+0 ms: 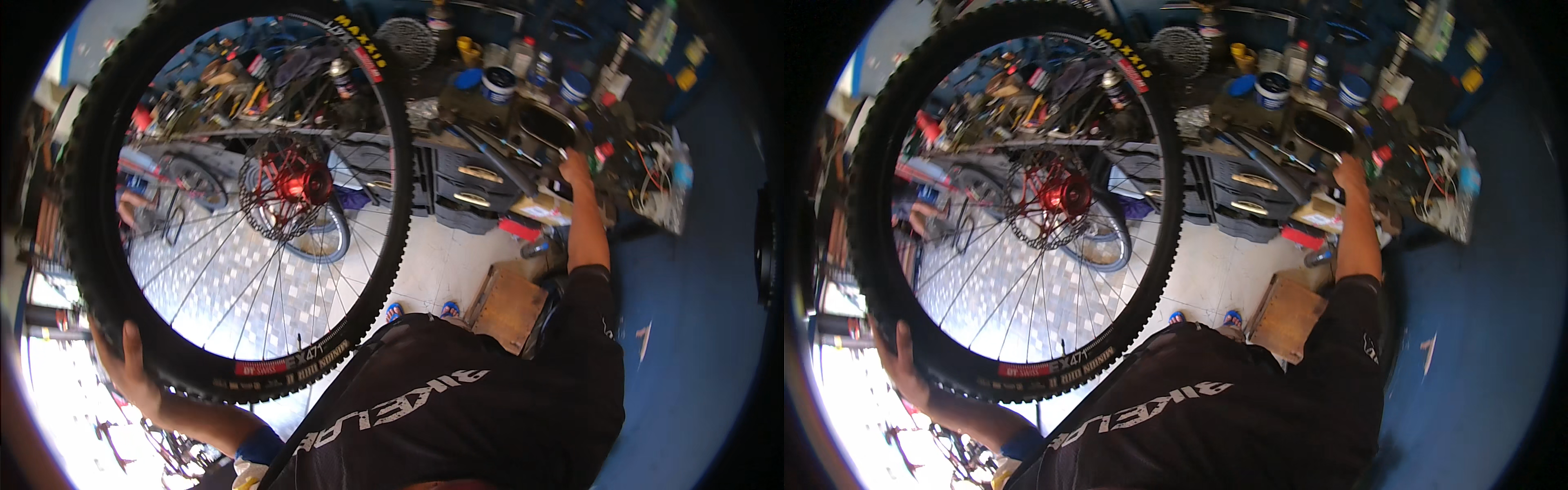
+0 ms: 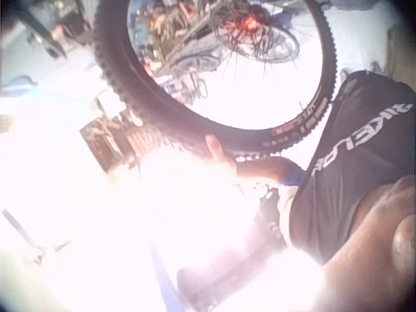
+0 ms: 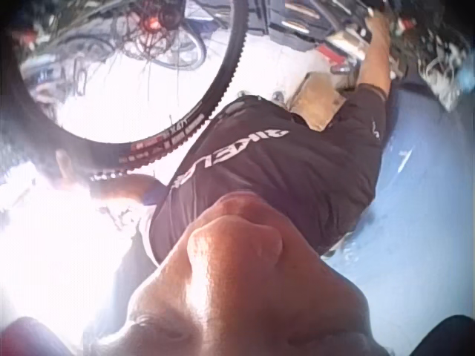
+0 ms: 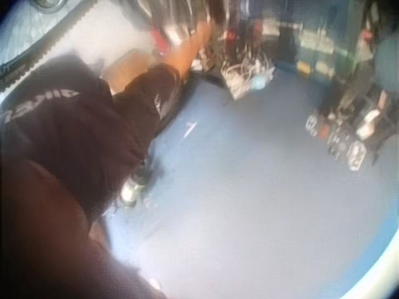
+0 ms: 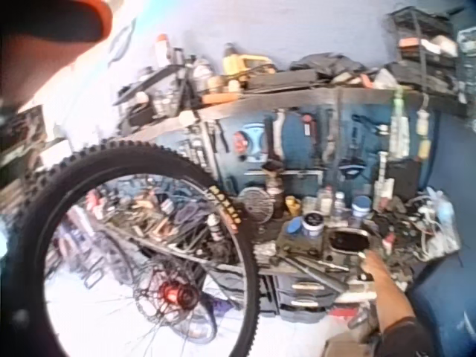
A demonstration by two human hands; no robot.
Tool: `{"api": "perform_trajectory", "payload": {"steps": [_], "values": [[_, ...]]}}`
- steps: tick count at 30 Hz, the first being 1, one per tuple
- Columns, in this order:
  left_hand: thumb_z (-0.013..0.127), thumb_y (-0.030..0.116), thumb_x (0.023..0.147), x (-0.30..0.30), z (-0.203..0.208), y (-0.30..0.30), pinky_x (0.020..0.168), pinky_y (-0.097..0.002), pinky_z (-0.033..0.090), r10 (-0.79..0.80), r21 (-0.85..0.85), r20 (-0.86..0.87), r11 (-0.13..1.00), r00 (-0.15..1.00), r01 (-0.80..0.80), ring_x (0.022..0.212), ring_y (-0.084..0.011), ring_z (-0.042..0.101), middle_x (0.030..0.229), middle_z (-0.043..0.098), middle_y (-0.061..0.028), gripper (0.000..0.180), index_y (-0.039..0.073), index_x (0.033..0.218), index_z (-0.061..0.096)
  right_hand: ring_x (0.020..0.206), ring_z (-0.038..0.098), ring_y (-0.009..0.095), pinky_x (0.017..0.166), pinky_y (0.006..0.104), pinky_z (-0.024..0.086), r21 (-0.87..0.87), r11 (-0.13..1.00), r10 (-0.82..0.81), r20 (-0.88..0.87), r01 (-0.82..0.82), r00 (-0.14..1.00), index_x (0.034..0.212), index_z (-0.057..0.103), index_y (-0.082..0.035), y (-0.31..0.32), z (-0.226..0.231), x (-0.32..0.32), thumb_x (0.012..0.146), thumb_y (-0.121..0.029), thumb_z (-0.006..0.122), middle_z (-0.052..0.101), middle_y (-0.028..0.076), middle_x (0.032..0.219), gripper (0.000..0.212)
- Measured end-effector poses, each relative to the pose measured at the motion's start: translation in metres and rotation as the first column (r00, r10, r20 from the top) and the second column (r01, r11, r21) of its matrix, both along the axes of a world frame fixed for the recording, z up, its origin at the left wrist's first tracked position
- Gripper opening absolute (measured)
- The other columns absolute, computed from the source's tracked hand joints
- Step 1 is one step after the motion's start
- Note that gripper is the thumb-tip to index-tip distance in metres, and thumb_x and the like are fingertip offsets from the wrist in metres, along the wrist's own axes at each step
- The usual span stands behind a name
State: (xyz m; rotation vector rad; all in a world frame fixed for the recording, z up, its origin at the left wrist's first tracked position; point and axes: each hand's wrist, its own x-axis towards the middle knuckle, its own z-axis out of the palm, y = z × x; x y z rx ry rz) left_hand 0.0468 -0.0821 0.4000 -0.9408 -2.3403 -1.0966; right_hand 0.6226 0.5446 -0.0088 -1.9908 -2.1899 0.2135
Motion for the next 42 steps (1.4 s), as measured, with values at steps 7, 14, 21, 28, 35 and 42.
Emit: {"api": "perform_trajectory", "payload": {"steps": [7,14,21,28,35,42], "values": [[0.085,0.038,0.084,0.008,-0.010,0.007,0.110,-0.0384,0.045,-0.025,0.192,0.287,0.981,0.957,-0.032,0.126,-0.0305,0.060,0.143,0.059,-0.0221,0.097,-0.002,0.160,0.041,0.119,0.068,0.043,0.101,0.0525,0.055,-0.210,0.977,-0.010,0.113,0.034,0.993,0.125,0.071,-0.009,-0.006,0.036,-0.010,0.085,-0.033,0.073,0.072,0.023,0.126,0.046],[0.085,0.035,0.084,0.008,-0.023,-0.002,0.107,-0.0399,0.048,0.026,0.229,0.345,0.967,0.938,-0.111,0.123,-0.0313,0.061,0.141,0.060,-0.0225,0.096,-0.003,0.160,0.040,0.114,0.069,0.043,0.092,0.0548,0.058,0.067,0.993,0.088,0.151,-0.099,0.985,0.124,0.070,-0.013,-0.038,0.085,-0.078,0.093,-0.041,0.073,0.071,0.019,0.118,0.042],[0.086,0.036,0.083,0.027,-0.006,0.006,0.100,-0.0379,0.050,-0.162,0.346,0.454,0.938,0.876,-0.006,0.116,-0.0297,0.063,0.135,0.061,-0.0203,0.096,-0.003,0.159,0.041,0.111,0.070,0.039,0.092,0.0522,0.057,0.053,0.897,0.438,0.028,-0.439,0.899,0.127,0.063,-0.006,-0.073,0.052,-0.186,0.091,-0.052,0.076,0.072,0.020,0.118,0.059],[0.085,0.024,0.089,0.048,-0.003,0.029,0.095,-0.0304,0.051,-0.050,0.172,0.399,0.985,0.915,-0.021,0.104,-0.0178,0.067,0.117,0.071,-0.0105,0.066,-0.004,0.141,0.058,0.117,0.067,0.042,0.098,0.0507,0.055,-0.045,0.922,0.387,0.018,-0.386,0.922,0.127,0.065,-0.002,-0.055,0.041,-0.201,0.092,-0.043,0.078,0.070,0.024,0.121,0.055],[0.090,0.017,0.080,0.052,0.048,0.016,0.106,-0.0332,0.050,-0.138,0.194,0.327,0.978,0.935,0.077,0.116,-0.0229,0.068,0.129,0.070,-0.0150,0.082,-0.007,0.149,0.052,0.116,0.066,0.046,0.098,0.0536,0.053,0.013,0.943,0.333,-0.049,-0.333,0.942,0.121,0.064,0.003,-0.059,0.050,-0.207,0.095,-0.037,0.075,0.070,0.027,0.120,0.049],[0.086,0.005,0.069,0.045,0.028,0.038,0.100,-0.0344,0.054,-0.232,-0.146,0.236,0.951,0.943,0.271,0.109,-0.0227,0.071,0.123,0.073,-0.0143,0.084,0.000,0.147,0.058,0.109,0.068,0.048,0.094,0.0511,0.052,0.136,0.969,0.245,-0.388,-0.208,0.889,0.118,0.067,0.007,-0.095,0.040,-0.201,0.093,-0.039,0.074,0.072,0.030,0.111,0.053]]}}
